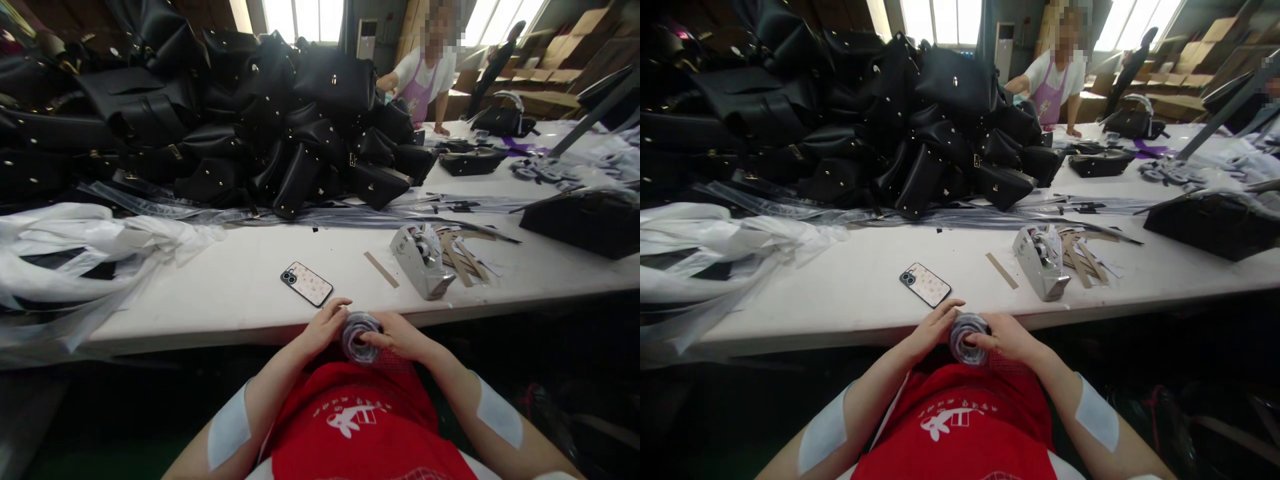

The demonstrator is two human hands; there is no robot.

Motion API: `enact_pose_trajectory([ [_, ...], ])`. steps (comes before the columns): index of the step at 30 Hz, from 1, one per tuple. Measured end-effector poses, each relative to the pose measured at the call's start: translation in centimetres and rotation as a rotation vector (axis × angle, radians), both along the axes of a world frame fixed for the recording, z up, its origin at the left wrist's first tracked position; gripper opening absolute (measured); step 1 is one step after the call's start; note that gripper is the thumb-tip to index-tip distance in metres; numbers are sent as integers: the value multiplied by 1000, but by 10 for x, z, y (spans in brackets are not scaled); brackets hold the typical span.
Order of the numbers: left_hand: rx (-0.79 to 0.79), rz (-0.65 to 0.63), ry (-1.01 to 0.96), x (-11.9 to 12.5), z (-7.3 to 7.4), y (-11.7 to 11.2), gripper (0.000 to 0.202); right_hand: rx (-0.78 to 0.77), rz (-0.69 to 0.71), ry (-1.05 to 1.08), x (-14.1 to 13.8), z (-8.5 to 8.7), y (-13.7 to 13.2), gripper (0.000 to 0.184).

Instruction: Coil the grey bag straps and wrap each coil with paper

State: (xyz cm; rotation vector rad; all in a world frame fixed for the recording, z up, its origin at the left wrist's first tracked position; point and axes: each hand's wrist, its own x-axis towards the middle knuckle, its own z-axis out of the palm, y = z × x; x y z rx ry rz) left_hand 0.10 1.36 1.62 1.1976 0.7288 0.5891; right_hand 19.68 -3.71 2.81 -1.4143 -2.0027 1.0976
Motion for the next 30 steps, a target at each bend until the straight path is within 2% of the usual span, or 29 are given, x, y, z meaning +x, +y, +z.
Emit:
enact_pose_trajectory([
  [4,291,-76,179,-6,-1,-26,31,-138,149,-64,1,-11,1,32],
  [6,289,-63,270,-10,-5,-41,29,-202,192,-54,5,-19,11,30],
  [7,240,-66,299,-13,-9,-47,30,-179,145,-95,10,-21,21,29],
  [8,178,-75,314,-17,-13,-52,32,-119,39,-175,16,-22,32,27],
  [11,27,-58,312,-27,-22,-57,37,139,-421,-516,38,-23,73,29],
  [12,3,-48,306,-29,-23,-57,38,189,-523,-608,43,-24,85,31],
  [14,-27,-38,287,-32,-24,-56,40,218,-597,-710,51,-27,104,33],
  [17,-65,-22,248,-34,-26,-55,42,229,-595,-816,58,-33,116,27],
  [21,-49,3,234,-35,-29,-55,42,244,-576,-892,66,-29,116,32],
  [25,-33,-21,229,-32,-28,-52,43,291,-491,-870,57,-26,99,31],
  [30,-35,-33,196,-25,-26,-52,41,294,-404,-751,37,-44,74,25],
])
